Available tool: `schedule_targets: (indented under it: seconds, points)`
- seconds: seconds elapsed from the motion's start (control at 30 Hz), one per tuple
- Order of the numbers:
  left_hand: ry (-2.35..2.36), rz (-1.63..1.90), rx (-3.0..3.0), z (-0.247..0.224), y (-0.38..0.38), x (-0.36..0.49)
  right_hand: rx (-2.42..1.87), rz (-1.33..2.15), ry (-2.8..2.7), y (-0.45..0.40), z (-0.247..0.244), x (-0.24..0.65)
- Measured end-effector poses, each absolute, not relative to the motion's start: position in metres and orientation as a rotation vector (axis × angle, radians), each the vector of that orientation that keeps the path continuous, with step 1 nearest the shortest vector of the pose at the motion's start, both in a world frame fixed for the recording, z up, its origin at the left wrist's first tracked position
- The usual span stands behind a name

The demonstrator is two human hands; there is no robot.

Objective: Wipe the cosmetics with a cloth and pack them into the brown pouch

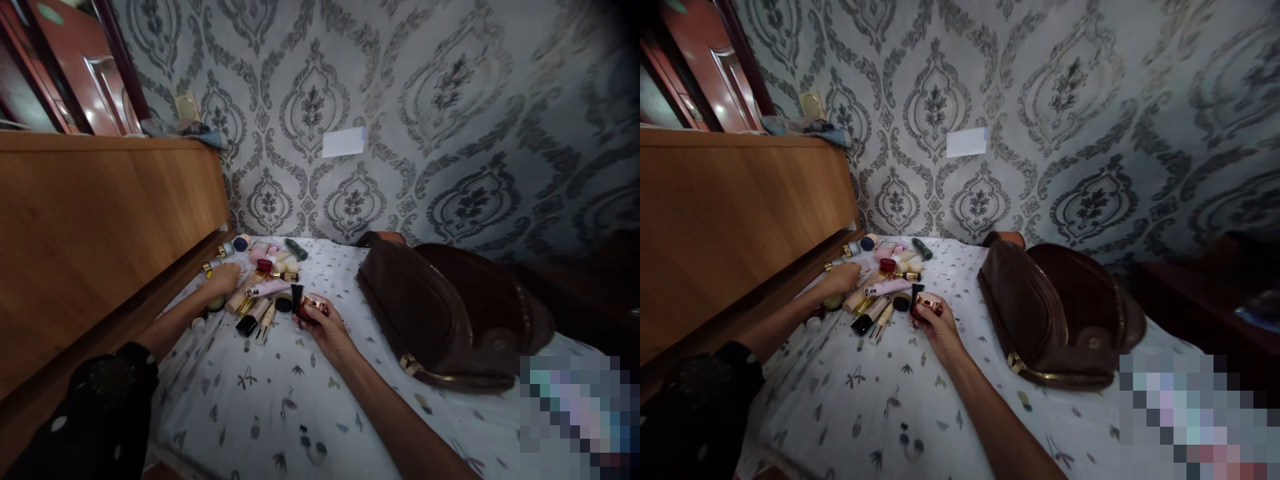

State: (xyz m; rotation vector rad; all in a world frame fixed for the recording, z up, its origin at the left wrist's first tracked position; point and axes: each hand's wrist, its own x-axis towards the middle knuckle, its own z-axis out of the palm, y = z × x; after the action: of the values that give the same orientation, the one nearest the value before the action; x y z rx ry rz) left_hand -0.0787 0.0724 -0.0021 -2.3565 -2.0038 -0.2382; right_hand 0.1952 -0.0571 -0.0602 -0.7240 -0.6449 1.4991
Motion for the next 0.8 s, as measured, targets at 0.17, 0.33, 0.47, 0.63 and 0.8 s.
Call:
schedule_targets:
  seconds: [0.17, 0.33, 0.47, 0.63, 0.8]
  points:
    - [-1.949, -0.713, -2.293, 0.04, 0.083, -0.089, -0.716, 1.507, -0.653, -0.057, -0.06, 0.195]
    - [-1.791, -0.895, -2.516, 0.023, 0.05, -0.058, -0.707, 1.498, -0.639, -0.056, -0.06, 0.195]
    - [-1.634, -0.907, -2.703, -0.021, -0.002, -0.01, -0.71, 1.499, -0.622, -0.057, -0.06, 0.195]
    - [-1.532, -0.839, -2.779, -0.034, -0.029, 0.007, -0.709, 1.481, -0.597, -0.056, -0.06, 0.197]
    - [-1.508, -0.664, -2.809, -0.032, -0.023, -0.006, -0.712, 1.493, -0.569, -0.056, -0.06, 0.199]
